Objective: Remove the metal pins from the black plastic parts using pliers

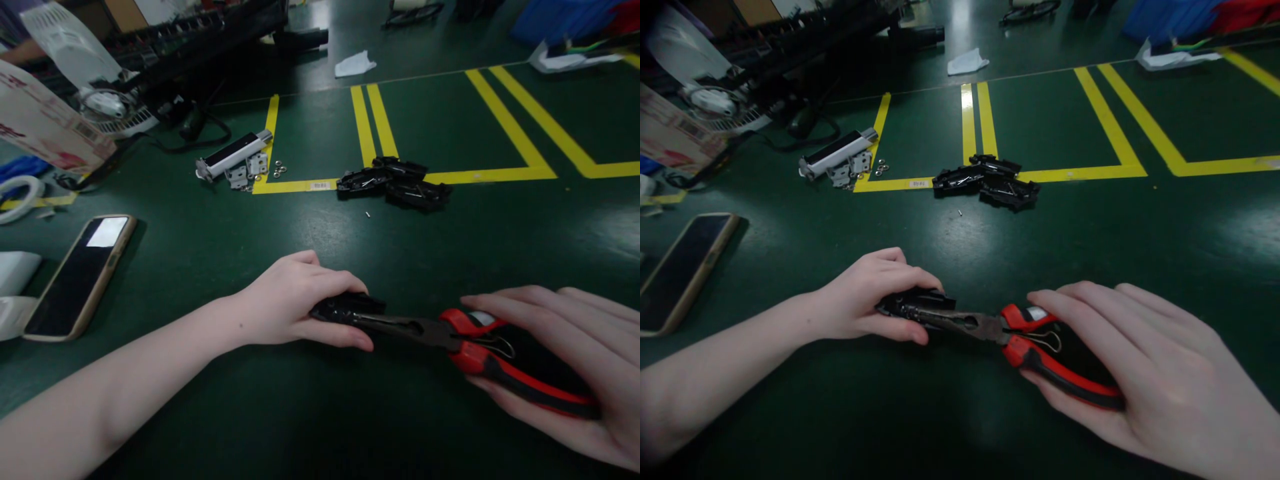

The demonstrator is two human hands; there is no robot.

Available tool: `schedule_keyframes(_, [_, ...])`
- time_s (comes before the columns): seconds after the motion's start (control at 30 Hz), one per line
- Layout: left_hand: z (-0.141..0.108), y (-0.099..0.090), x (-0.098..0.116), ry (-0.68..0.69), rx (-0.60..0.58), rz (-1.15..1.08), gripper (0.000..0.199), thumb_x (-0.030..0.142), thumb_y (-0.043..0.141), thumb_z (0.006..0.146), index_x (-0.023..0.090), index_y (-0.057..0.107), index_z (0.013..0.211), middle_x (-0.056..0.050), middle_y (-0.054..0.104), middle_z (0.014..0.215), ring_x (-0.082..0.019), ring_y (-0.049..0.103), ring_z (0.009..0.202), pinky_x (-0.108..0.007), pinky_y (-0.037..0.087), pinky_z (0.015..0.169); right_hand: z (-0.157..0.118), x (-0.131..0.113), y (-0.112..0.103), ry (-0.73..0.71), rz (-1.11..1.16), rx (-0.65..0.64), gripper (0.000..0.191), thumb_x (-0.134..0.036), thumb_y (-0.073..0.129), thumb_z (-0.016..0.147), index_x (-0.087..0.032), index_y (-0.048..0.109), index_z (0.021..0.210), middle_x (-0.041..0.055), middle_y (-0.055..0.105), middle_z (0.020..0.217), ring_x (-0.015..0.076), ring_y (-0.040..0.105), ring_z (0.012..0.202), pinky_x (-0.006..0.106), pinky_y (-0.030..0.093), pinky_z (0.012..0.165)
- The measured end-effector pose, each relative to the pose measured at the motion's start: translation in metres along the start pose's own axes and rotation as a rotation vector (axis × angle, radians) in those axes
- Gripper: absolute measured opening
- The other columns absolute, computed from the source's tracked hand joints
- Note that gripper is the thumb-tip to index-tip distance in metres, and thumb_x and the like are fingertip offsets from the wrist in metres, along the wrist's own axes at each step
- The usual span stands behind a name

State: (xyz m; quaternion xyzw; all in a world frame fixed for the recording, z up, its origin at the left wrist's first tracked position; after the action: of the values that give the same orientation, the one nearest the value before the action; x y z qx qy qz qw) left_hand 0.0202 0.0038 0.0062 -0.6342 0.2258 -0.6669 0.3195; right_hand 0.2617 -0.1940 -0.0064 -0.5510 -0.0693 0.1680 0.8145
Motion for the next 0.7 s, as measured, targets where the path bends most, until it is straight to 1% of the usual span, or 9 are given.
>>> schedule_keyframes(0.2, [0.000, 0.001, -0.001, -0.012, 0.014, 0.006, 0.053, 0.066, 0.057, 0.098, 0.017, 0.070, 0.112, -0.002, 0.080, 0.096, -0.013, 0.063, 0.068, -0.030, 0.040, 0.076, 0.004, 0.005, 0.002, 0.009, 0.019, -0.015, 0.058, -0.055, 0.064, 0.089, -0.019, 0.061, 0.134, 0.0089, 0.073, 0.112, 0.0231, 0.072, 0.087, 0.037, 0.055, 0.070])
schedule_keyframes(0.37, [-0.001, 0.002, -0.001, -0.021, 0.011, 0.013, 0.049, 0.063, 0.063, 0.097, 0.018, 0.069, 0.114, 0.000, 0.079, 0.097, -0.012, 0.061, 0.068, -0.029, 0.040, 0.076, 0.008, 0.009, 0.004, 0.035, 0.042, -0.029, 0.057, -0.059, 0.060, 0.092, -0.022, 0.060, 0.136, 0.0078, 0.072, 0.115, 0.0223, 0.070, 0.088, 0.035, 0.054, 0.070])
schedule_keyframes(0.43, [-0.001, 0.002, -0.001, -0.016, 0.018, 0.014, 0.050, 0.064, 0.062, 0.097, 0.017, 0.069, 0.114, -0.001, 0.080, 0.097, -0.012, 0.061, 0.068, -0.029, 0.039, 0.076, 0.010, 0.008, 0.004, 0.034, 0.047, -0.032, 0.058, -0.059, 0.059, 0.093, -0.023, 0.058, 0.139, 0.0083, 0.071, 0.116, 0.0236, 0.069, 0.091, 0.036, 0.054, 0.072])
schedule_keyframes(0.57, [0.000, 0.001, 0.001, -0.013, 0.009, 0.003, 0.049, 0.063, 0.061, 0.098, 0.017, 0.070, 0.113, 0.000, 0.079, 0.095, -0.012, 0.060, 0.067, -0.029, 0.039, 0.076, 0.012, 0.006, 0.005, 0.034, 0.026, -0.031, 0.059, -0.056, 0.057, 0.096, -0.020, 0.056, 0.142, 0.0109, 0.068, 0.119, 0.0264, 0.068, 0.099, 0.039, 0.054, 0.076])
schedule_keyframes(0.7, [0.002, 0.000, 0.003, -0.027, -0.012, 0.006, 0.049, 0.063, 0.063, 0.097, 0.017, 0.070, 0.111, 0.000, 0.080, 0.093, -0.012, 0.061, 0.067, -0.030, 0.039, 0.075, 0.009, 0.006, 0.005, 0.045, 0.028, -0.020, 0.057, -0.052, 0.056, 0.097, -0.018, 0.055, 0.142, 0.0121, 0.065, 0.123, 0.0261, 0.068, 0.103, 0.039, 0.054, 0.079])
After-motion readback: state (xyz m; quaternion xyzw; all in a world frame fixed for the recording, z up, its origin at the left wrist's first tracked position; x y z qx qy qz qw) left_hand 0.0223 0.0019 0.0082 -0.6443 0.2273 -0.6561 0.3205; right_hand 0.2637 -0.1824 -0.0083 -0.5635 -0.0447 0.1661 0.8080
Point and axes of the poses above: each hand's wrist, its own z-axis towards the middle knuckle, its own y-axis out of the palm, x = y × z, the point moved 2 cm from there along z, towards the middle knuckle
